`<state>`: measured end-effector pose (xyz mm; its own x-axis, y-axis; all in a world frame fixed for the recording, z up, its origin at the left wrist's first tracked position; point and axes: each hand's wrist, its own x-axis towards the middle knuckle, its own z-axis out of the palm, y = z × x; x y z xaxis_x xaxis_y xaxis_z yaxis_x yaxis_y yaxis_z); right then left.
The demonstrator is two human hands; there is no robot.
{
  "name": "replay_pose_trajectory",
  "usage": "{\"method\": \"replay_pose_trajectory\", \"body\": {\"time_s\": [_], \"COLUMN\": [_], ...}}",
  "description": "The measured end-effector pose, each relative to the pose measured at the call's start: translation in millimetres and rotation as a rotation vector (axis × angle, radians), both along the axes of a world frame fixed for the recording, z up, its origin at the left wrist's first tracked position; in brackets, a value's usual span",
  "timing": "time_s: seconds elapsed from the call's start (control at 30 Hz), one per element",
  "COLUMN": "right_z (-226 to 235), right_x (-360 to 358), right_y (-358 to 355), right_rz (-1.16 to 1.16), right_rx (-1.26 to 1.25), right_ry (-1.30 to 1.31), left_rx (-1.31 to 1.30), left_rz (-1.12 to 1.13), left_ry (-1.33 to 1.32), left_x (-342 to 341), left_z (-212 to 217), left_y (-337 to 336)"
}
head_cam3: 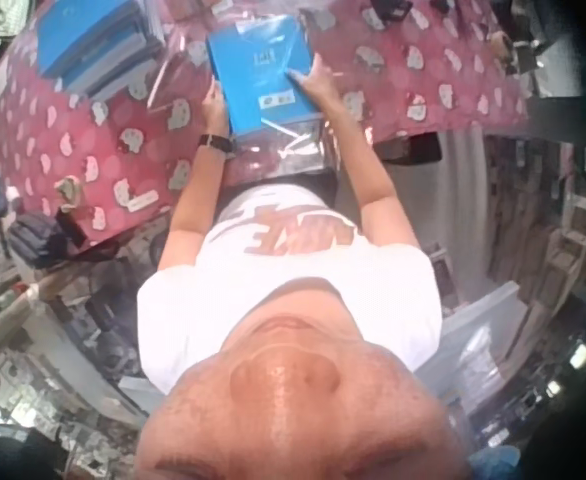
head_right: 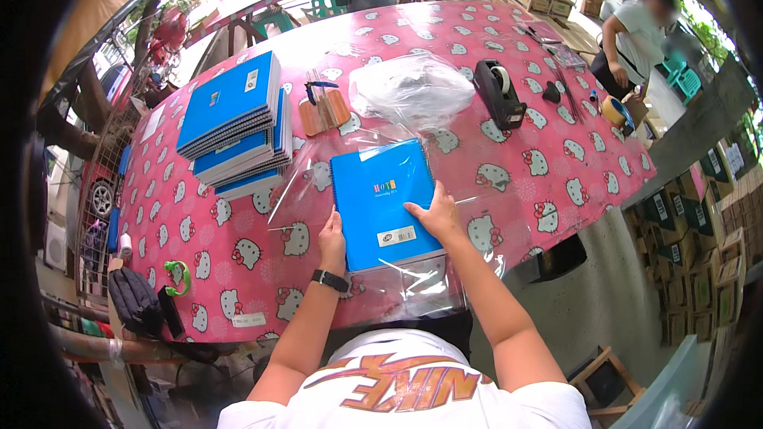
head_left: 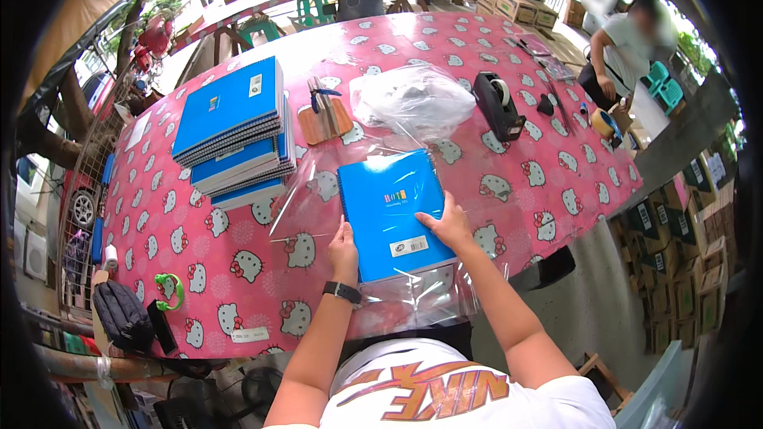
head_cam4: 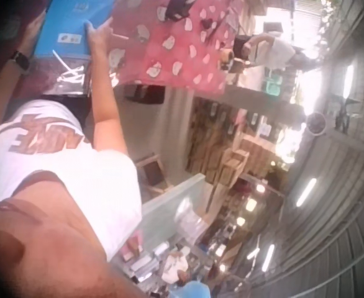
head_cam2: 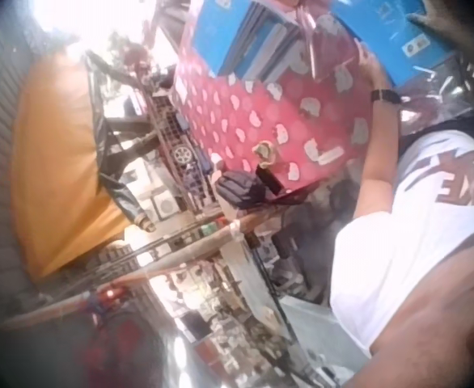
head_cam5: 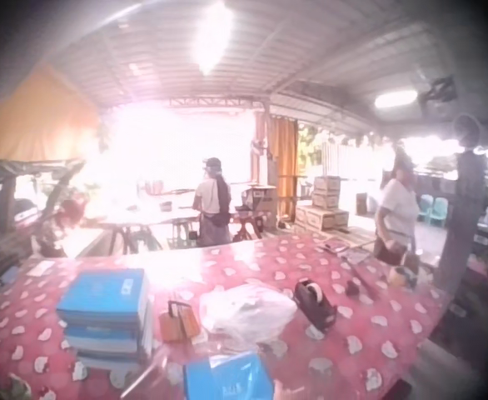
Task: The person places stacks of notebooks into clear plastic bags, folds the bags over, and secures them with adhesive tape before stacking the packaged notebooks.
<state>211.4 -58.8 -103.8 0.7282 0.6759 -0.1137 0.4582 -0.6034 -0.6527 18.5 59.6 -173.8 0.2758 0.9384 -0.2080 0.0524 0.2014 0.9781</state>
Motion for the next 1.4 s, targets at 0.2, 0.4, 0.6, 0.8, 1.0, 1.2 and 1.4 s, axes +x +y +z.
{"method": "replay_pose_trajectory", "body": {"time_s": [0.2, 0.4, 0.6, 0.8, 1.0, 1.2, 1.4], "right_z": [-1, -12, -12, -16, -7, 3, 25], "right_x": [-9, -5, -12, -12, -5, 10, -11], "right_y": [-7, -18, -11, -12, -11, 0, 3], "right_rz": [0.020, -0.002, 0.028, 0.032, -0.010, -0.081, -0.139], "right_rx": [-0.018, -0.079, -0.047, -0.001, -0.011, -0.055, -0.182], "right_ry": [-0.206, -0.320, -0.305, -0.321, -0.090, 0.123, 0.025], "left_rx": [0.512, 1.082, 0.447, 0.998, 0.540, 0.087, 0.225], "left_rz": [0.002, -0.074, -0.950, -0.166, -0.014, -0.116, -0.056], "left_ry": [0.174, 0.720, 0.578, 0.404, 0.195, -0.035, 0.207], "left_x": [4, 181, 256, 217, 21, 3, 13], "left_z": [8, 128, 93, 95, 6, -17, -6], "left_y": [51, 94, 188, 137, 69, 14, 10]}}
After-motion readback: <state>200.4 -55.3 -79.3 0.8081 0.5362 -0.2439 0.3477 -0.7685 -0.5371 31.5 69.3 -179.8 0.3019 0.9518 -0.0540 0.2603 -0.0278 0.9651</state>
